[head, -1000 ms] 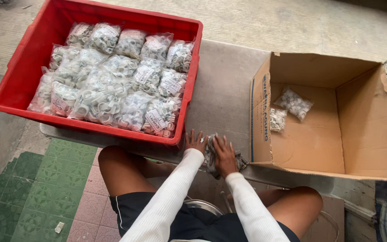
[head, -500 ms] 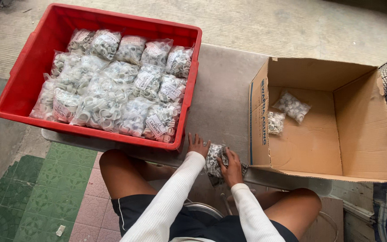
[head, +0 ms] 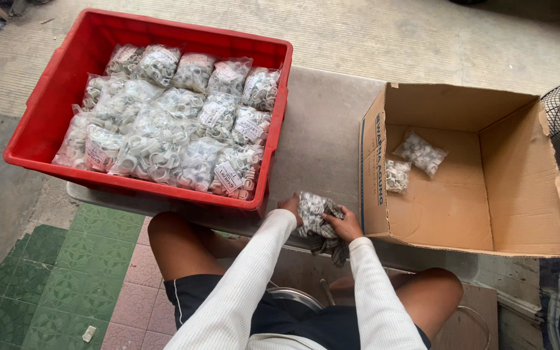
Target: The person repeatedly picks small plastic-wrapped items from a red crate, wipes them with a cloth, and places them into a cardboard box. The process continues throughout the clip with multiple items handled one at a time.
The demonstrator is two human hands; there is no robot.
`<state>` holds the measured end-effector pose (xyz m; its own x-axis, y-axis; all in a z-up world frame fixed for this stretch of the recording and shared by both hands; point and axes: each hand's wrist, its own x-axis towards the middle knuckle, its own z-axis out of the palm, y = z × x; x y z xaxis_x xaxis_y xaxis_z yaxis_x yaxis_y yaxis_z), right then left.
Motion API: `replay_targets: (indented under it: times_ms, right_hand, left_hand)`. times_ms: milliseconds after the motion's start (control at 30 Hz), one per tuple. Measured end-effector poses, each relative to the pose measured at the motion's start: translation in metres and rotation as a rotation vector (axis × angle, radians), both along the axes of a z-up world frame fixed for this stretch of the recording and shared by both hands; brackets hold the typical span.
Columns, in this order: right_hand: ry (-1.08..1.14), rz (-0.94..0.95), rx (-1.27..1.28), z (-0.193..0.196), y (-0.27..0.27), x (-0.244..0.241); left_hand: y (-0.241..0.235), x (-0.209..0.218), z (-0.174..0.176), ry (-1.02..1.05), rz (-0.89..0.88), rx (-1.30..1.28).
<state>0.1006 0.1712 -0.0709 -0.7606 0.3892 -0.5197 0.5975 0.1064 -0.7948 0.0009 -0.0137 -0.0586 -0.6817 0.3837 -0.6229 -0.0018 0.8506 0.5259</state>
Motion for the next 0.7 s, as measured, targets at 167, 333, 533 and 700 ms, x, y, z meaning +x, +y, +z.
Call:
replay_targets:
  times_ms: [167, 333, 533, 700]
  right_hand:
    - [0.3, -0.217, -0.103, 0.037, 0.002, -0.015]
    - [0.333, -0.216, -0.156, 0.027, -0.002, 0.007]
    - [-0.045, 0.205, 0.016, 0.026, 0.001, 0.034]
    - [0.316, -0.234, 0.292, 0.085, -0.025, 0.01]
  left_hand:
    - [0.006, -0.029, 0.019, 0.053, 0.305, 0.309]
    - [-0.013, -0.024, 0.009, 0.188, 0.321, 0.469]
    - [-0.025, -0.002, 0.027, 0.267, -0.098, -0.062]
    - [-0.015, 0.012, 0.064, 0.327, -0.594, -0.26]
